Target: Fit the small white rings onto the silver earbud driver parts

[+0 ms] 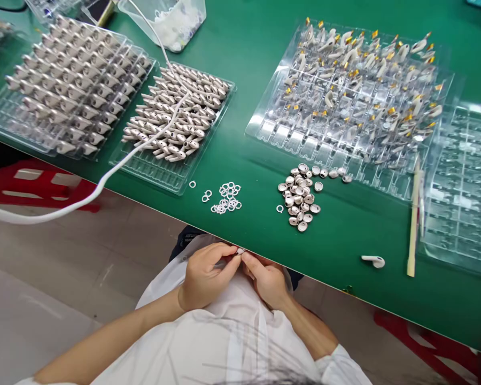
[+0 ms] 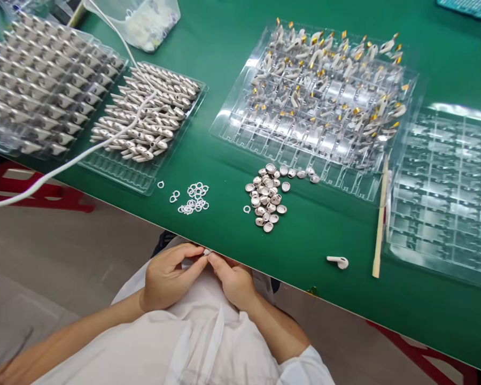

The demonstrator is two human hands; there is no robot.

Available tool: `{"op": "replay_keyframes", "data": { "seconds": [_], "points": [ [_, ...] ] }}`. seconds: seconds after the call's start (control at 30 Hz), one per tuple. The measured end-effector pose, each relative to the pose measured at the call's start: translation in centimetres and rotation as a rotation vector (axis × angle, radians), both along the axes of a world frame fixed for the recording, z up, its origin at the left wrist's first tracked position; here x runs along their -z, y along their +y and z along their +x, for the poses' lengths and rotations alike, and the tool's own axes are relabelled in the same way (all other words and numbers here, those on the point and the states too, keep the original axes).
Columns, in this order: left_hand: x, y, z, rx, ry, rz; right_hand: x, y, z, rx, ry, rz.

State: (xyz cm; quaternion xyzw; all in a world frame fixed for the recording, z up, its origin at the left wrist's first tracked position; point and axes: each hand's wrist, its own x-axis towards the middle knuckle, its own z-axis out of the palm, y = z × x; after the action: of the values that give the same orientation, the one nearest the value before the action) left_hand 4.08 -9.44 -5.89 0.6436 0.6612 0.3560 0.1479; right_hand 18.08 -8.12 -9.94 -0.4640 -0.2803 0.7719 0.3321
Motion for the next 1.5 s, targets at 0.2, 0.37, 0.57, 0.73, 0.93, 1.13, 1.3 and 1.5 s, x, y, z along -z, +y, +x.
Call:
{"op": "replay_keyframes", "data": {
  "seconds": [0.2, 0.37, 0.57, 0.73, 0.93, 1.13, 1.3, 1.5],
  "points": [
    [-0.3, -0.2, -0.5, -0.002, -0.049, -0.083, 0.3, -0.4, -0.7, 0.000, 0.020, -0.010],
    [-1.4, 0.0, -0.9, -0.018, -0.257, -0.280, 0.2, -0.6, -1.0, 0.002, 0.022, -0.036],
    [-2.1, 0.7, -0.7, -0.184, -0.678, -0.540, -0.4, -0.5, -1.4, 0.051, 0.063, -0.010],
    [-1.9, 0.9, -0.7, -0.247, -0.823, -0.612, -0.7, -0.5, -1.1, 0.018, -0.046, 0.048],
    [-1.6, 0.8, -1.0, -0.287, -0.864, -0.661, -0.6, -0.6, -1.0, 0.004, -0.078, 0.073],
    [-1.2, 1.2, -1.2, -0.263, -0.902, -0.687, -0.7, -1.1, -1.4, 0.037, -0.223, 0.182],
    [-1.2, 1.4, -1.4, -0.220, -0.914, -0.701, -1.0, -1.5, -1.9, 0.083, -0.273, 0.200],
    [-1.1, 1.3, -1.5, -0.222, -0.959, -0.712, -1.7, -1.4, -2.2, 0.118, -0.218, 0.152]
  ]
}}
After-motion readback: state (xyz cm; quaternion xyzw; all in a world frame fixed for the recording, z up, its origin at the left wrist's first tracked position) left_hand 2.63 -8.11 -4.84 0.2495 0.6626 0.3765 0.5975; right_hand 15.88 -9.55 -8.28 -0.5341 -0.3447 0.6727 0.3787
